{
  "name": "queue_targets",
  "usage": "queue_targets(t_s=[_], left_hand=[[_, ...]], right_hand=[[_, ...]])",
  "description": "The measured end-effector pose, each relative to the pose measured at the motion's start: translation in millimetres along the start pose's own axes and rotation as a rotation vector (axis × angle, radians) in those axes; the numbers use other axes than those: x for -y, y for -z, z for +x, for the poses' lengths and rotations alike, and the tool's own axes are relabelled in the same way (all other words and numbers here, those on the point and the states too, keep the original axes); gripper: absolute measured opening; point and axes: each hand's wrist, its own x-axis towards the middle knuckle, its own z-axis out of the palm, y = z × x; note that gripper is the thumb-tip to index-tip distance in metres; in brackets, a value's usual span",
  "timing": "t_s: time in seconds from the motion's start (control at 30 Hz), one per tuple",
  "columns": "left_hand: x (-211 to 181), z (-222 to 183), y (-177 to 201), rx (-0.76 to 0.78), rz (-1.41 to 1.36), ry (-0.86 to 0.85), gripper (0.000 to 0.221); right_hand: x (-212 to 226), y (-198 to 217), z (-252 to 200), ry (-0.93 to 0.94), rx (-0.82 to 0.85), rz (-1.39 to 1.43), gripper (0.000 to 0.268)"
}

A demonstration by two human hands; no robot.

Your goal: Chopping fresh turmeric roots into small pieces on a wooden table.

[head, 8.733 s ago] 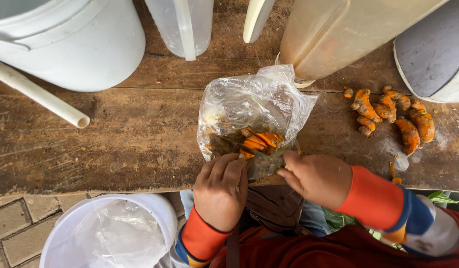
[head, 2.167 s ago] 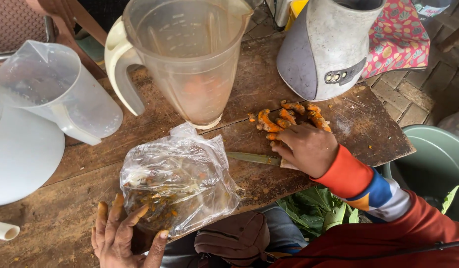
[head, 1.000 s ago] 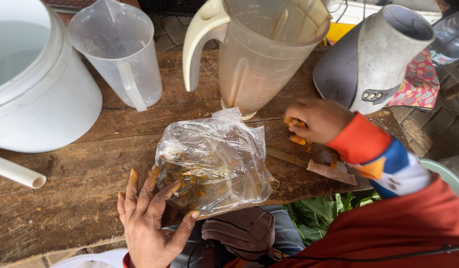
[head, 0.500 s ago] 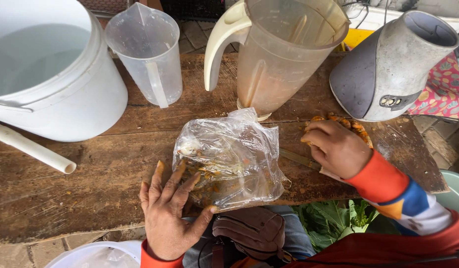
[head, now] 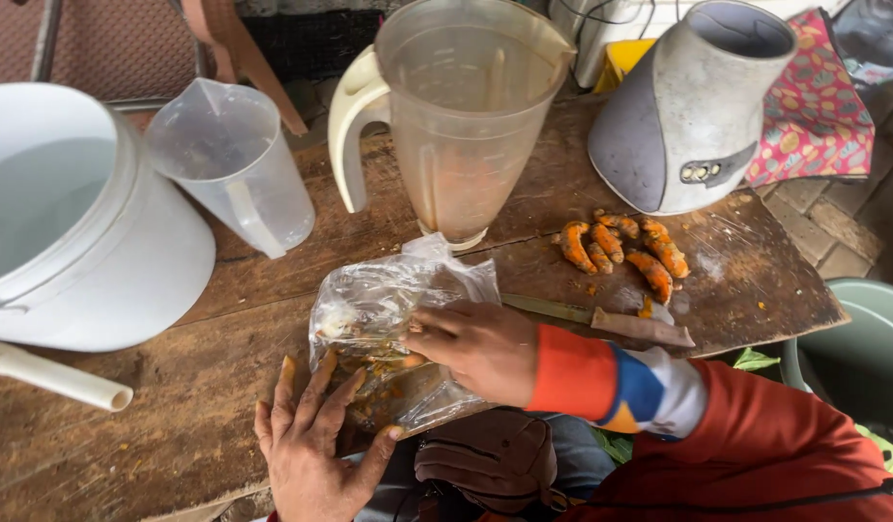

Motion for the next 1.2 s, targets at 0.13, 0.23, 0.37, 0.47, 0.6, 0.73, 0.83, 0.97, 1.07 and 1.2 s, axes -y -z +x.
queue_targets(t_s=[0.13, 0.23, 0.37, 0.47, 0.6, 0.73, 0.83, 0.97, 1.07, 1.2], left_hand=[[3.0, -1.6, 0.2, 0.015, -0.010, -0.030, 0.068], [0.5, -4.3, 1.3, 0.028, -0.054, -0.009, 0.066], [-13.5, -11.8, -6.6, -0.051, 0.007, 0.085, 0.046], [-40.1, 10.8, -13.2, -0.118, 0.085, -0.010, 0.032], [-65.0, 32.6, -20.4, -0.138, 0.143, -0.002, 0.029], [-70.8, 38.3, -20.5, -0.096, 0.149, 0.024, 0.034], [-71.3, 39.0, -20.1, -0.097, 0.129, 0.007, 0.033], [-73.6, 46.5, -19.5, -0.130, 0.043, -0.002, 0.035], [-77.2, 53.6, -22.4, -0.165, 0.052, -0.045, 0.030], [-73.4, 52.1, -35.1, -0.114, -0.025, -0.094, 0.023]], right_hand=[[-11.9, 61.6, -50.2, -0.140, -0.257, 0.074, 0.037], [-28.6, 89.9, -115.1, -0.436, -0.247, 0.064, 0.030], [-40.4, 66.4, -200.0, -0.621, -0.172, 0.045, 0.016], [-22.1, 55.8, -183.9, -0.541, -0.211, -0.144, 0.033], [-20.7, 53.3, -162.6, -0.618, -0.169, -0.241, 0.039], [-27.7, 43.8, -146.7, -0.651, -0.110, -0.292, 0.041], [-28.6, 40.0, -141.9, -0.621, -0.133, -0.298, 0.029], [-55.9, 5.6, -208.5, -0.656, -0.166, -0.308, 0.013], [-47.4, 16.9, -224.9, -0.731, -0.294, -0.168, 0.016], [-19.6, 10.7, -210.4, -0.952, -0.279, 0.032, 0.020]])
